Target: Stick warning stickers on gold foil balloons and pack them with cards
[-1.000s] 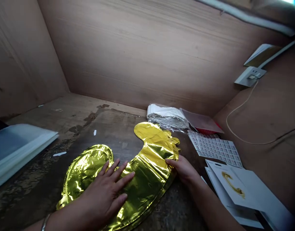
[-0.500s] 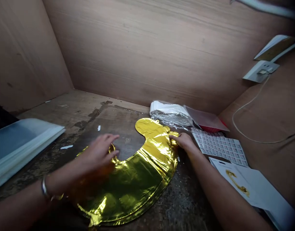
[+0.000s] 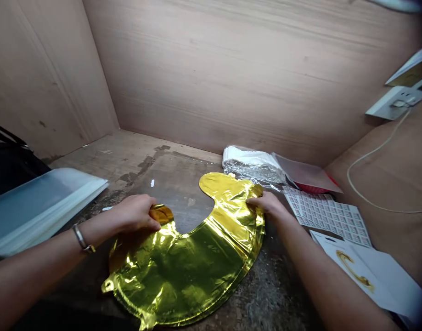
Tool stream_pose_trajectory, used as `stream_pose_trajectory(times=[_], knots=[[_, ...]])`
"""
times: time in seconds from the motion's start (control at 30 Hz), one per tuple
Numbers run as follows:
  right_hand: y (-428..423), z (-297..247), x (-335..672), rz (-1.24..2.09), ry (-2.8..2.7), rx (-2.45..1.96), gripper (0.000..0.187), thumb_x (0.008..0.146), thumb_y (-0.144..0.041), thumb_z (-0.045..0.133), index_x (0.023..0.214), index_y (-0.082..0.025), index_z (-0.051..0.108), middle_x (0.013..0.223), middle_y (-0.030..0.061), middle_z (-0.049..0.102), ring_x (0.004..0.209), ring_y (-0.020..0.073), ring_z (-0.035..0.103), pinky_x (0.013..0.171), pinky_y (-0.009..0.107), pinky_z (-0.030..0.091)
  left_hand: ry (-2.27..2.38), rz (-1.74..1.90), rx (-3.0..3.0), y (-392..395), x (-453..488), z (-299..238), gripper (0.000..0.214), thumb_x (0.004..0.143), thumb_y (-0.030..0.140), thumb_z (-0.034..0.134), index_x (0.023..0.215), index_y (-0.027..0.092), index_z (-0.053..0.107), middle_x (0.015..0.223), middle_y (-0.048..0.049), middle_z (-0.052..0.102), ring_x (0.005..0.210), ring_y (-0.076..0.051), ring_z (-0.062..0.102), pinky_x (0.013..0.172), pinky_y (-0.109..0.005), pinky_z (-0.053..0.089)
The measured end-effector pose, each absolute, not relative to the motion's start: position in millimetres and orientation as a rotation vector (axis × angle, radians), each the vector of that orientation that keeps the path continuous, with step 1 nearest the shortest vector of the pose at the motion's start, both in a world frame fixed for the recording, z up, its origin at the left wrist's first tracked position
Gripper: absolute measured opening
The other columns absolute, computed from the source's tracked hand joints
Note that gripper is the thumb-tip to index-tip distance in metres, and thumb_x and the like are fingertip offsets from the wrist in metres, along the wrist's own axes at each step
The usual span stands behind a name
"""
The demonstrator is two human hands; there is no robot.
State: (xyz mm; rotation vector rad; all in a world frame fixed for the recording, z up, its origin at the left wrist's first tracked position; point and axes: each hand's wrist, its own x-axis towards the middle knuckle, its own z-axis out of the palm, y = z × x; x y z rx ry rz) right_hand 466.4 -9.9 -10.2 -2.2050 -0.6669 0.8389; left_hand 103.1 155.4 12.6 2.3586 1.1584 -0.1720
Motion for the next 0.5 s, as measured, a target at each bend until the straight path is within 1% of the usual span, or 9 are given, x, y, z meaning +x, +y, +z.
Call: stream_pose_trajectory(times=[0.03, 0.1, 0.17, 0.27, 0.3, 0.33, 0.4, 0.5], knots=[[-8.2, -8.8, 461.2, 0.858, -0.674, -2.185, 0.033, 0.092, -0.033, 0.058, 0.120, -0.016, 0.056, 0.119, 0.0085, 0.060, 0.100, 0.0213, 0.062, 0.083, 0.042, 0.054, 1.143, -0.152, 2.327, 155.6, 102.2, 11.9, 0.036, 0.051, 0.046, 0.074, 0.075, 0.021, 0.065, 0.079, -0.0063, 0.071, 0.082, -0.032, 0.067, 0.064, -0.031, 0.047], [-4.4, -6.9, 452.7, 0.897, -0.702, -2.143, 0.033, 0.092, -0.033, 0.058, 0.121, -0.016, 0.056, 0.119, 0.0085, 0.060, 0.099, 0.0212, 0.062, 0.083, 0.042, 0.054, 1.098, -0.128, 2.224, 155.3, 97.2, 8.8, 0.037, 0.055, 0.044, 0.071, 0.082, 0.020, 0.064, 0.082, -0.0053, 0.072, 0.082, -0.030, 0.069, 0.064, -0.030, 0.050], [0.1, -6.8, 446.5, 0.936, -0.733, -2.122, 0.033, 0.092, -0.033, 0.058, 0.121, -0.016, 0.056, 0.119, 0.0087, 0.060, 0.099, 0.0211, 0.062, 0.082, 0.041, 0.054, 1.039, -0.134, 2.087, 153.9, 87.2, 3.2, 0.039, 0.061, 0.046, 0.067, 0.089, 0.020, 0.064, 0.084, -0.0041, 0.074, 0.079, -0.028, 0.071, 0.062, -0.029, 0.053], [11.9, -10.7, 439.3, 0.975, -0.802, -2.124, 0.033, 0.092, -0.033, 0.058, 0.120, -0.016, 0.056, 0.119, 0.0088, 0.060, 0.099, 0.0214, 0.062, 0.083, 0.042, 0.054, 0.992, -0.134, 1.917, 151.3, 62.4, -11.0, 0.039, 0.067, 0.054, 0.063, 0.086, 0.021, 0.064, 0.081, -0.0029, 0.075, 0.076, -0.028, 0.072, 0.060, -0.031, 0.057], [18.1, -12.7, 436.5, 0.982, -0.836, -2.125, 0.033, 0.092, -0.033, 0.058, 0.120, -0.016, 0.056, 0.120, 0.0088, 0.060, 0.100, 0.0214, 0.062, 0.083, 0.042, 0.054, 0.997, -0.107, 1.863, 150.8, 52.3, -17.6, 0.039, 0.066, 0.057, 0.064, 0.083, 0.022, 0.064, 0.079, -0.0017, 0.075, 0.075, -0.028, 0.072, 0.060, -0.032, 0.058], [25.5, -14.6, 433.4, 0.984, -0.875, -2.126, 0.033, 0.092, -0.033, 0.058, 0.120, -0.016, 0.056, 0.119, 0.0087, 0.060, 0.100, 0.0214, 0.062, 0.083, 0.042, 0.054, 0.998, -0.065, 1.745, 150.4, 42.0, -25.0, 0.037, 0.064, 0.055, 0.069, 0.081, 0.022, 0.064, 0.075, 0.0003, 0.075, 0.073, -0.028, 0.072, 0.060, -0.032, 0.058], [43.5, -16.8, 425.8, 0.961, -0.959, -2.136, 0.033, 0.092, -0.033, 0.058, 0.120, -0.016, 0.056, 0.119, 0.0085, 0.060, 0.099, 0.0212, 0.062, 0.083, 0.042, 0.054, 0.991, 0.007, 1.616, 149.7, 22.7, -41.1, 0.032, 0.065, 0.054, 0.074, 0.077, 0.025, 0.065, 0.070, 0.0066, 0.074, 0.068, -0.025, 0.071, 0.059, -0.031, 0.058], [70.4, -13.6, 411.9, 0.837, -1.077, -2.188, 0.032, 0.092, -0.033, 0.058, 0.119, -0.016, 0.057, 0.118, 0.0081, 0.060, 0.099, 0.0214, 0.062, 0.082, 0.041, 0.054, 0.992, 0.095, 1.574, 147.1, 1.6, -62.2, 0.031, 0.063, 0.057, 0.076, 0.074, 0.030, 0.065, 0.065, 0.0129, 0.073, 0.066, -0.022, 0.071, 0.059, -0.031, 0.058]])
